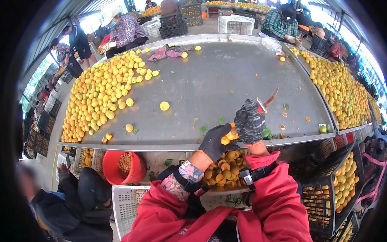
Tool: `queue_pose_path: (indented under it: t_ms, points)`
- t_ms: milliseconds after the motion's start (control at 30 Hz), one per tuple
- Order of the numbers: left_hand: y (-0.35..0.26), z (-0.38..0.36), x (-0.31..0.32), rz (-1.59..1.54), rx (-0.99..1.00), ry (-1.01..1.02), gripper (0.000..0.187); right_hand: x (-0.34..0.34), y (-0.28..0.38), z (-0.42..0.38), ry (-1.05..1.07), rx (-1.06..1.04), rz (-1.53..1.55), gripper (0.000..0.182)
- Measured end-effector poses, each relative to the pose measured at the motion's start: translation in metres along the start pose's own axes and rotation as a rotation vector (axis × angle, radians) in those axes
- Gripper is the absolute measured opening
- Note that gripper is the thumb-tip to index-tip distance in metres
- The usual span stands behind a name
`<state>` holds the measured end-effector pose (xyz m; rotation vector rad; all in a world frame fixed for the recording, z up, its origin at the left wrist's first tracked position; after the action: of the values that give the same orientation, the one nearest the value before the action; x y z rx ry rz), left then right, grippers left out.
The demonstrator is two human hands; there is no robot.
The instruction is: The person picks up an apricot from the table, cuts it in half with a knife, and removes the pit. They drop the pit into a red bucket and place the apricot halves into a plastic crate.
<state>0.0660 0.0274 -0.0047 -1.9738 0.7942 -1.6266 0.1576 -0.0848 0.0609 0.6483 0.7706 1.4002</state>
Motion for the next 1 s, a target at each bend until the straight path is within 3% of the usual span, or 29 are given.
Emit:
queue_pose_path:
  t_ms: [67,167,200,267,333,400,433,467,533,600,667,700,767,800,867,933,967,1000]
  points:
    - [0.007,0.005,-0.007,0.04,-0.039,-0.011,0.036,0.002,-0.006,-0.004,0.066,0.045,0.135,0.009]
    - [0.019,0.005,-0.011,-0.227,-0.248,-0.005,0.036,-0.001,-0.021,-0.012,0.164,-0.028,0.081,0.039]
    - [0.021,0.006,-0.011,-0.241,-0.265,0.024,0.035,-0.002,-0.017,-0.013,0.146,-0.098,-0.031,0.036]
    - [0.026,0.006,-0.012,-0.267,-0.298,0.081,0.035,0.002,-0.019,-0.016,0.18,-0.05,0.145,0.027]
    - [0.004,0.005,0.001,0.713,0.216,0.263,0.037,0.017,-0.009,-0.015,0.257,0.177,0.663,0.015]
    - [-0.004,-0.004,0.015,1.24,0.58,0.323,0.04,0.032,0.004,-0.014,0.242,0.409,1.067,0.004]
    - [-0.011,-0.007,0.016,1.28,0.681,0.303,0.041,0.038,0.01,-0.013,0.221,0.518,1.242,0.006]
    - [-0.018,-0.009,0.017,1.32,0.781,0.287,0.043,0.033,0.012,-0.006,0.168,0.531,1.16,0.007]
    - [-0.006,0.016,-0.016,0.718,0.435,0.174,0.048,0.015,0.013,0.006,0.066,0.568,0.99,0.011]
    - [0.002,0.019,-0.033,0.703,0.401,0.064,0.051,0.009,0.027,0.012,0.246,0.429,0.589,0.016]
    - [-0.038,-0.009,-0.002,1.299,0.656,-0.024,0.05,0.016,0.035,0.004,0.457,0.213,0.13,0.025]
    - [-0.045,-0.013,0.003,1.257,0.6,-0.009,0.048,0.017,0.036,-0.003,0.49,0.131,0.003,0.028]
    - [-0.049,-0.016,0.006,1.244,0.717,0.038,0.044,0.017,0.035,-0.027,0.56,-0.012,-0.246,0.036]
    - [-0.041,-0.008,0.0,1.145,0.656,0.085,0.044,0.019,0.034,-0.041,0.598,-0.084,-0.367,0.04]
    - [-0.015,0.02,-0.019,0.831,0.447,0.164,0.047,0.018,0.043,-0.046,0.583,-0.201,-0.359,0.032]
    - [-0.008,0.019,-0.017,0.725,0.326,0.19,0.05,0.019,0.051,-0.048,0.643,-0.357,-0.476,0.025]
    - [-0.008,0.013,-0.014,0.832,0.348,0.182,0.051,0.017,0.06,-0.05,0.585,-0.416,-0.47,0.02]
    - [-0.012,0.008,-0.008,0.937,0.372,0.171,0.052,0.015,0.064,-0.048,0.581,-0.345,-0.416,0.02]
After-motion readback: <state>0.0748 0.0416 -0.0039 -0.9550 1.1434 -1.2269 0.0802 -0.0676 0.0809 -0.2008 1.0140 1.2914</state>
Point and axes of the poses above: each hand's wrist, its own z-axis towards the middle knuckle, its own x-axis out of the palm, y = z × x, the point moved 7 cm from there along z, towards the middle knuckle, and after that the axes turned 1 degree about x, right-handed, at the moved point
